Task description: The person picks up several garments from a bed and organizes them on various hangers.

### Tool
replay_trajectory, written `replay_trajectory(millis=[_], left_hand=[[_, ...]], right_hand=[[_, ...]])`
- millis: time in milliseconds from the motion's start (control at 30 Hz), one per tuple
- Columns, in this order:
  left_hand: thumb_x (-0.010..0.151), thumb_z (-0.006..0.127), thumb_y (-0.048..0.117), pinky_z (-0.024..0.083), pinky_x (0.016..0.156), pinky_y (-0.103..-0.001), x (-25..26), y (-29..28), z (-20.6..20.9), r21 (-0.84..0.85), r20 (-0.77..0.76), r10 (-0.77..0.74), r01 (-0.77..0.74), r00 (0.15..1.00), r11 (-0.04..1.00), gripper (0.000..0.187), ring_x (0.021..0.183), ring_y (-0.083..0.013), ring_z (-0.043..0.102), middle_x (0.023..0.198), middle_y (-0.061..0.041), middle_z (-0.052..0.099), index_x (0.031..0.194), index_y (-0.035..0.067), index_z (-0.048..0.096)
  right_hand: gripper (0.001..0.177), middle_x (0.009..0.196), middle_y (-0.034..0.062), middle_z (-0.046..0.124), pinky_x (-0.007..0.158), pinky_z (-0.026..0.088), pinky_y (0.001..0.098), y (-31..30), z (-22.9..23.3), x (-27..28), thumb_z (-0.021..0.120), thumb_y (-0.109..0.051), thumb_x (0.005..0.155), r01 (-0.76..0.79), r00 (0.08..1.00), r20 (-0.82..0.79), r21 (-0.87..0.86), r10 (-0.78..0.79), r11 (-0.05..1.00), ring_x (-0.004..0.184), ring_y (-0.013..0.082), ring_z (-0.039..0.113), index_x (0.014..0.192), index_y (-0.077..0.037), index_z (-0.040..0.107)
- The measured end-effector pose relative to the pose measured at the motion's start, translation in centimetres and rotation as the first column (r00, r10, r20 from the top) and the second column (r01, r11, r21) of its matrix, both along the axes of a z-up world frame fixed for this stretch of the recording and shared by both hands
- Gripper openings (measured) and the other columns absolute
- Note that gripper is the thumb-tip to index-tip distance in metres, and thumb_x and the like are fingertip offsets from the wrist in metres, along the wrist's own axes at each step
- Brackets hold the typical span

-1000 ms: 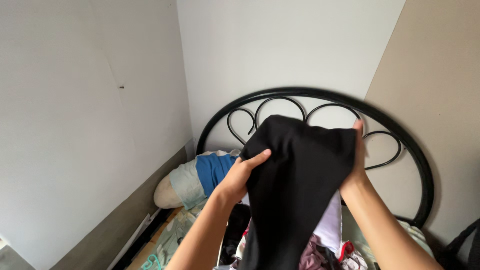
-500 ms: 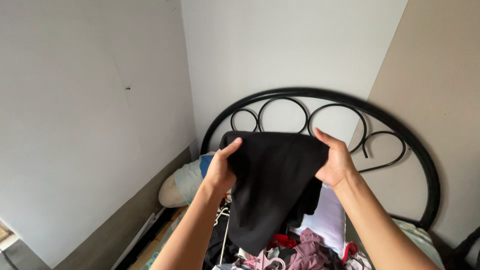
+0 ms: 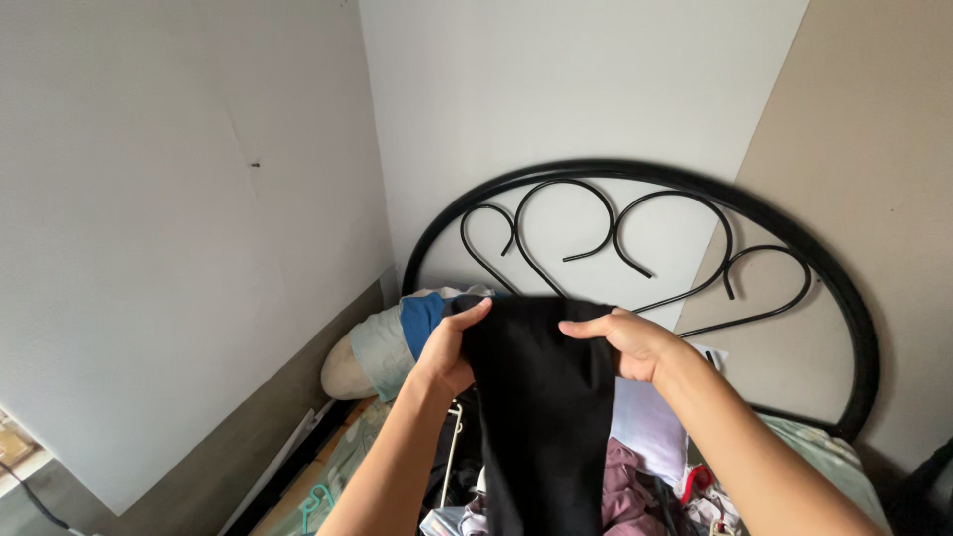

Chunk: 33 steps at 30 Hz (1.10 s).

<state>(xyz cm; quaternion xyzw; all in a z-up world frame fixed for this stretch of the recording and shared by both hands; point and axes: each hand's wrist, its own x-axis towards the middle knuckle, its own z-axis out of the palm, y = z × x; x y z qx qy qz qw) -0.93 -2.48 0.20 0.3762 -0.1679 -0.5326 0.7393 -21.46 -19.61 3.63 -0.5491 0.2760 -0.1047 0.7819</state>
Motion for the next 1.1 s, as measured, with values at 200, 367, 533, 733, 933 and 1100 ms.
replay_trajectory(millis=[200, 367, 533, 733, 933, 1100], left_hand=[[0.089, 0.06, 0.061, 0.048, 0.107, -0.045, -2.2, 1.1, -3.4, 0.088, -0.003, -0.153, 0.152, 0.988, 0.984, 0.07, 0.12, -0.0289, 0.066, 0.133, -0.012, 0.069, 0.132, 0.006, 0.063], [0.083, 0.061, 0.072, 0.052, 0.102, -0.043, -4.7, 1.7, -5.5, 0.052, -0.195, -0.267, 0.281, 0.944, 0.958, 0.087, 0.116, -0.0297, 0.067, 0.129, -0.015, 0.071, 0.136, 0.004, 0.066], [0.085, 0.067, 0.059, 0.054, 0.101, -0.043, -4.8, 0.3, -5.2, -0.186, -0.282, -0.168, 0.118, 0.944, 0.976, 0.074, 0.112, -0.0303, 0.07, 0.127, -0.016, 0.071, 0.134, 0.002, 0.065], [0.081, 0.078, 0.031, 0.054, 0.098, -0.043, -0.8, -1.0, -4.2, 0.127, 0.314, -0.255, 0.226, 0.915, 0.966, 0.059, 0.111, -0.027, 0.069, 0.126, -0.014, 0.071, 0.131, 0.002, 0.064], [0.078, 0.076, 0.027, 0.05, 0.098, -0.042, -1.2, 0.2, -0.5, 0.007, 0.024, -0.024, 0.024, 0.999, 1.0, 0.046, 0.099, -0.0249, 0.071, 0.108, -0.01, 0.078, 0.116, 0.001, 0.07], [0.073, 0.081, 0.0, 0.059, 0.088, -0.041, -3.0, 1.3, 0.6, 0.068, 0.401, 0.093, -0.131, 0.911, 0.989, 0.028, 0.089, -0.0246, 0.074, 0.094, -0.01, 0.078, 0.1, 0.001, 0.074]], right_hand=[[0.036, 0.112, 0.02, 0.073, 0.091, 0.06, 0.041, -3.3, -4.5, 0.6, 0.072, -0.016, 0.089, 0.082, 0.921, 0.347, 0.268, -0.175, 0.96, 0.1, 0.0298, 0.073, 0.115, 0.007, 0.065], [0.051, 0.114, 0.0177, 0.073, 0.046, 0.038, 0.027, -0.4, -5.6, -1.3, 0.075, -0.011, 0.094, -0.037, 0.971, 0.236, 0.045, 0.025, 0.998, 0.092, 0.0264, 0.062, 0.142, 0.0, 0.059], [0.057, 0.114, 0.0147, 0.074, 0.081, 0.064, 0.0435, 1.6, -4.1, -2.1, 0.072, 0.001, 0.079, -0.056, 0.986, 0.158, 0.009, 0.054, 0.998, 0.103, 0.027, 0.074, 0.133, -0.001, 0.056], [0.038, 0.114, 0.021, 0.073, 0.084, 0.062, 0.0472, -1.7, -3.4, -2.5, 0.068, 0.0, 0.084, 0.174, 0.977, 0.134, -0.068, -0.164, 0.982, 0.099, 0.0339, 0.073, 0.122, 0.006, 0.065], [0.034, 0.117, 0.0171, 0.072, 0.096, 0.055, 0.0443, -4.2, -5.6, -2.3, 0.068, -0.008, 0.09, 0.125, 0.931, 0.327, 0.139, -0.164, 0.982, 0.107, 0.0294, 0.07, 0.12, 0.007, 0.065], [0.039, 0.119, 0.018, 0.073, 0.099, 0.053, 0.0434, -4.5, -5.9, -1.1, 0.07, -0.012, 0.089, 0.09, 0.954, 0.272, 0.135, -0.124, 0.987, 0.111, 0.0295, 0.069, 0.123, 0.008, 0.064]])
